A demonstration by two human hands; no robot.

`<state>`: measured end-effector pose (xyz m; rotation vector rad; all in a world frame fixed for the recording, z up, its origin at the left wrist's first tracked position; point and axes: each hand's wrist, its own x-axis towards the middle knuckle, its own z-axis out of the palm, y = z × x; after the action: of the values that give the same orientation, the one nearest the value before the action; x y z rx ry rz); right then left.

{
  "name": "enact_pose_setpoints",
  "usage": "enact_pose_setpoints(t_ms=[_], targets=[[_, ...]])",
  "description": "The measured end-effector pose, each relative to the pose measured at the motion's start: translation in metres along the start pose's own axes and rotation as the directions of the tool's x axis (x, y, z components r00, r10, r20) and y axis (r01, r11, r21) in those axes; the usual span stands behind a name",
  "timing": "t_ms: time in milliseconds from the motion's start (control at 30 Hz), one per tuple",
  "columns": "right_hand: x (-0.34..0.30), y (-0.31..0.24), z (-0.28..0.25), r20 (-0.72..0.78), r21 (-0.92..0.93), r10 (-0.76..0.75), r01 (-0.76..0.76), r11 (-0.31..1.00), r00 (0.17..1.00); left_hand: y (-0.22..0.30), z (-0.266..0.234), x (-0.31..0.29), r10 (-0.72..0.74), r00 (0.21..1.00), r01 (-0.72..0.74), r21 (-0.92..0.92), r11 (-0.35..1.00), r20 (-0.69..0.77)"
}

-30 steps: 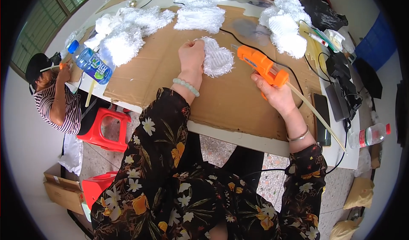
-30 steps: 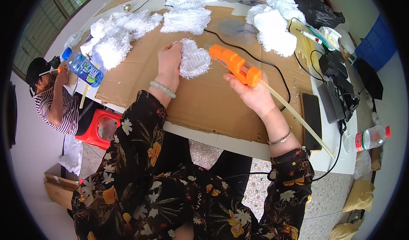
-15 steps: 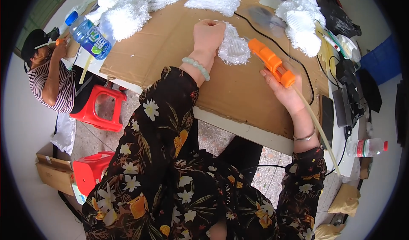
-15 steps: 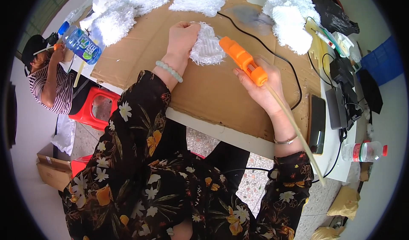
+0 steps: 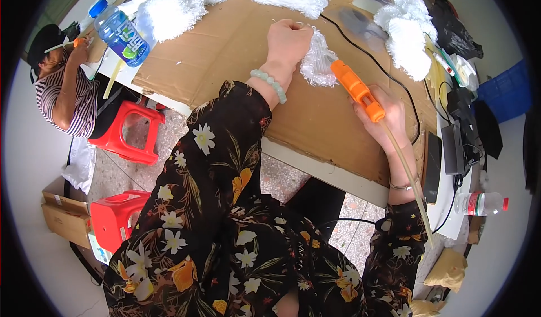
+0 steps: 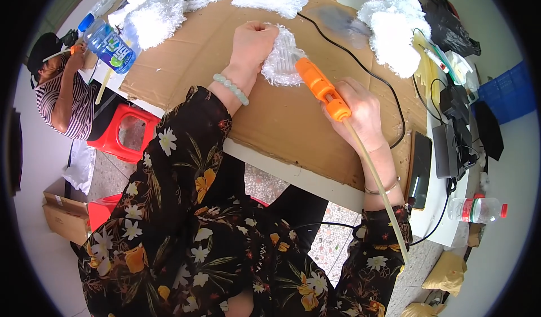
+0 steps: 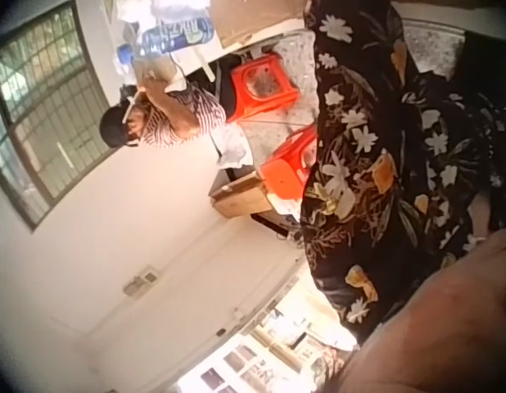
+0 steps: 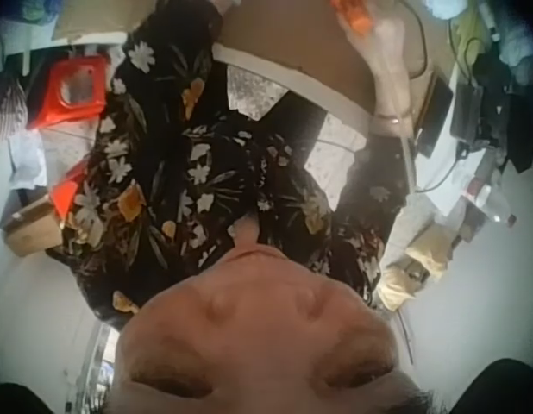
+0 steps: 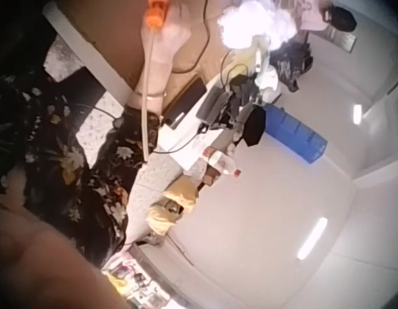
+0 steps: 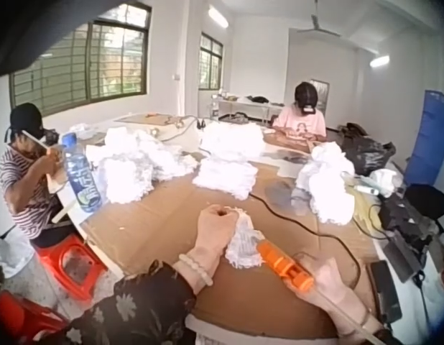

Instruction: The recorder is using a hot glue gun to attach white fluffy material to a white heart-shaped base to assemble a toy or decoration.

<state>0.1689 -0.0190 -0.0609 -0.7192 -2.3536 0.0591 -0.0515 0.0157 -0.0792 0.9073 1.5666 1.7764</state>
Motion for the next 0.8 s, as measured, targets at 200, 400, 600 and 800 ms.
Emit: enact_pose_setpoints(t_ms=[200,400,600,800], targets=[[-0.0009,0.0023,-0.0019,0.002,-0.024,0.000,0.000,1.000,1.000,0.0020,0.0024,-0.0039,-0.011,1.000,0.011,-0.019,1.000,0.004],[-0.0026,0.0028,-0.0015,-0.010,-0.077,0.028,-0.028,0.997,1.000,0.0014,0.0017,-0.0049,-0.023,0.999,0.024,-0.064,0.998,0.023],[-0.0012,0.0020,0.0001,-0.002,-0.110,0.050,-0.050,0.993,0.999,0.0003,0.0014,-0.0026,0.000,1.000,0.002,-0.056,0.998,0.026],[0.0021,0.0029,0.0053,0.007,-0.096,0.048,-0.048,0.994,0.999,-0.0038,0.0013,0.0010,0.030,1.000,-0.030,0.009,1.000,0.000]])
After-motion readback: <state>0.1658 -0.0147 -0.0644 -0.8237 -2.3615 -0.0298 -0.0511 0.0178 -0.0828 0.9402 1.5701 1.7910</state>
